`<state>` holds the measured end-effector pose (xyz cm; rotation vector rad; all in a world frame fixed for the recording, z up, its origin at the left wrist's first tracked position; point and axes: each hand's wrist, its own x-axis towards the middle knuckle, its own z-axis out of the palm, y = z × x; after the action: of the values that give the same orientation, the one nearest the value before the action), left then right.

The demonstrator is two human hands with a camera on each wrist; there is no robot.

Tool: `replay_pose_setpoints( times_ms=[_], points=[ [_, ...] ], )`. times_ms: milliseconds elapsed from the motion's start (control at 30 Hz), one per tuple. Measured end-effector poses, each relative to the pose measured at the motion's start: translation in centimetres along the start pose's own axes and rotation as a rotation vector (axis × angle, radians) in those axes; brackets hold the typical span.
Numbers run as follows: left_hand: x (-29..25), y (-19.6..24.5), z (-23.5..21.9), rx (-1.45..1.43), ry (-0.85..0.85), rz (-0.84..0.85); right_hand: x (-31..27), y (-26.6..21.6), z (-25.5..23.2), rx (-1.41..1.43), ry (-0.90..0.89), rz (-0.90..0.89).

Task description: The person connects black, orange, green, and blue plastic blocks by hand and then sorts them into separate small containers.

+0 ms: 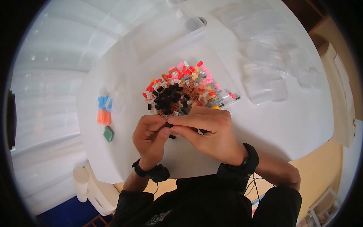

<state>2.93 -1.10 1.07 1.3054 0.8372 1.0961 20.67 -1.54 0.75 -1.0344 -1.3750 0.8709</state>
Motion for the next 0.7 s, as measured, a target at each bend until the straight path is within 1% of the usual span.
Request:
replay_pose_setpoints(
  times_ms=[67,200,267,367,500,567,633,700],
  points=[
    [0.0,0.05,0.07,0.099,-0.027,0.049,-0.05,0.13,0.11,0.007,0.001,-0.003],
    [-0.08,-0.02,0.35,0.091,0.03,0.053,-0.06,-0.06,-0.05,-0.013,-0.005,0.026],
    [0.09,0.47,0.56,0.239,0.067,0.068,0.23,-0.51,-0.15,-0.019,-0.021,0.05],
    [-0.21,0.12,0.03,0.294,0.049,0.065,0.31,-0.46,-0.16,-0.02,-0.025,0.038],
    [0.12,0.03,-0.04,0.278,0.015,0.108,0.06,-0.25,-0.14,0.001,-0.011,0.004],
    [0.46,0.1,0.29,0.183,0.017,0.138,0.02,-0.42,-0.36,-0.005,-0.027,-0.001],
    [0.61,0.12,0.36,0.167,0.016,0.142,0.08,-0.52,-0.36,-0.011,-0.049,-0.007],
    [0.61,0.12,0.28,0.152,0.015,0.144,0.03,-0.55,-0.23,-0.021,-0.027,-0.002]
  ],
)
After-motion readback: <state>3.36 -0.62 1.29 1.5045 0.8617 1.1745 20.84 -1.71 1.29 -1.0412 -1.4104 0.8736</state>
